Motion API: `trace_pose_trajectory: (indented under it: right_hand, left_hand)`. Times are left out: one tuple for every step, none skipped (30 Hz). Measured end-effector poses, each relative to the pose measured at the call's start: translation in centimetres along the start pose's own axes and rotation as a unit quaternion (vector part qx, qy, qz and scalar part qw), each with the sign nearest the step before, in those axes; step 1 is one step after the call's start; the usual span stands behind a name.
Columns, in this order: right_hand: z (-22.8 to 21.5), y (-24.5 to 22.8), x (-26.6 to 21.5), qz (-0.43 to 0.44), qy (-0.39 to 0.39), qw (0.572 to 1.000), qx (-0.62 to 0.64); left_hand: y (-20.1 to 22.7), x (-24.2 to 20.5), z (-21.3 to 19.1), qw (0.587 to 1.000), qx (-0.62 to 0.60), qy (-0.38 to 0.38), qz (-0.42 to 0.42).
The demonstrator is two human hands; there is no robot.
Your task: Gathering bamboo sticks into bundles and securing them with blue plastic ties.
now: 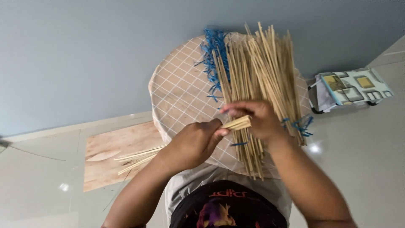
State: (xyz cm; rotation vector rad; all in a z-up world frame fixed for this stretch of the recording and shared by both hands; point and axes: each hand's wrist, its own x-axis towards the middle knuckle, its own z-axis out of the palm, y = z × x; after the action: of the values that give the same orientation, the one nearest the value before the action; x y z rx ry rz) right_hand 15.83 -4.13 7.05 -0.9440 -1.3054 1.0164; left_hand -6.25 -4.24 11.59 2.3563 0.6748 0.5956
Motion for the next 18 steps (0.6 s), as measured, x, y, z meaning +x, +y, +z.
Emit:
trace_pose_trajectory:
  right_hand:
    - [-0.3, 0.6, -1.2, -0.003, 0.004, 1.0, 0.0]
    - [-0.7, 1.3, -2.2, -0.027, 0.013, 0.999, 0.011]
    - [-1.0, 2.1, -3.2, -0.051, 0.023, 0.998, 0.024]
    - [-1.6, 3.1, -3.9, -0.055, 0.028, 0.998, 0.024]
    - [-2.1, 4.2, -4.5, -0.069, 0.02, 0.997, 0.028]
    - [-2.5, 5.4, -4.9, -0.083, 0.012, 0.996, 0.032]
    - [-2.5, 5.3, -5.2, -0.083, 0.017, 0.996, 0.035]
    - [-2.5, 5.2, -5.3, -0.082, 0.013, 0.996, 0.027]
    - [-2.5, 5.2, -5.5, -0.08, 0.009, 0.997, 0.018]
    - [-2.6, 5.3, -5.6, -0.08, 0.014, 0.996, 0.021]
    - [-2.6, 5.3, -5.7, -0.079, 0.014, 0.996, 0.034]
    - [-2.6, 5.4, -5.7, -0.077, 0.015, 0.996, 0.047]
    - [-2.4, 5.5, -5.8, -0.076, 0.017, 0.996, 0.05]
    - [-2.1, 5.6, -5.8, -0.09, 0.021, 0.993, 0.067]
    - [-1.8, 5.8, -5.8, -0.103, 0.025, 0.991, 0.083]
    - [-1.9, 6.7, -5.9, -0.1, 0.026, 0.991, 0.086]
    - [-2.0, 7.6, -5.9, -0.088, 0.019, 0.99, 0.107]
    - [-2.1, 8.5, -5.9, -0.076, 0.011, 0.989, 0.128]
  left_hand:
    - [0.4, 0.2, 0.5, 1.0, 0.002, -0.002, 0.004]
    - [0.7, 0.5, 0.9, 1.0, 0.023, -0.006, 0.002]
    - [1.1, 0.9, 1.4, 0.999, 0.045, -0.01, 0.0]
    - [1.1, 1.0, 1.8, 0.999, 0.047, -0.013, 0.004]
    - [1.0, 1.2, 2.2, 0.997, 0.064, -0.014, -0.028]
    - [0.9, 1.4, 2.5, 0.995, 0.081, -0.014, -0.061]
    - [1.8, 1.6, 2.4, 0.995, 0.083, -0.019, -0.06]
    - [2.6, 1.8, 2.3, 0.996, 0.051, -0.018, -0.066]
    - [3.4, 2.1, 2.1, 0.997, 0.019, -0.017, -0.072]
    - [3.2, 2.2, 2.3, 0.997, 0.021, -0.022, -0.072]
    - [3.0, 2.3, 2.4, 0.996, -0.01, -0.022, -0.08]
    - [2.8, 2.3, 2.6, 0.995, -0.041, -0.021, -0.089]
    - [2.6, 2.5, 2.8, 0.995, -0.04, -0.025, -0.091]
    - [2.3, 2.6, 3.0, 0.995, -0.044, -0.024, -0.086]
    - [2.0, 2.6, 3.3, 0.995, -0.05, -0.023, -0.082]
    - [1.9, 2.8, 3.5, 0.995, -0.05, -0.025, -0.085]
    - [1.7, 2.8, 3.8, 0.995, -0.059, -0.02, -0.078]
    - [1.5, 2.9, 4.0, 0.995, -0.068, -0.015, -0.07]
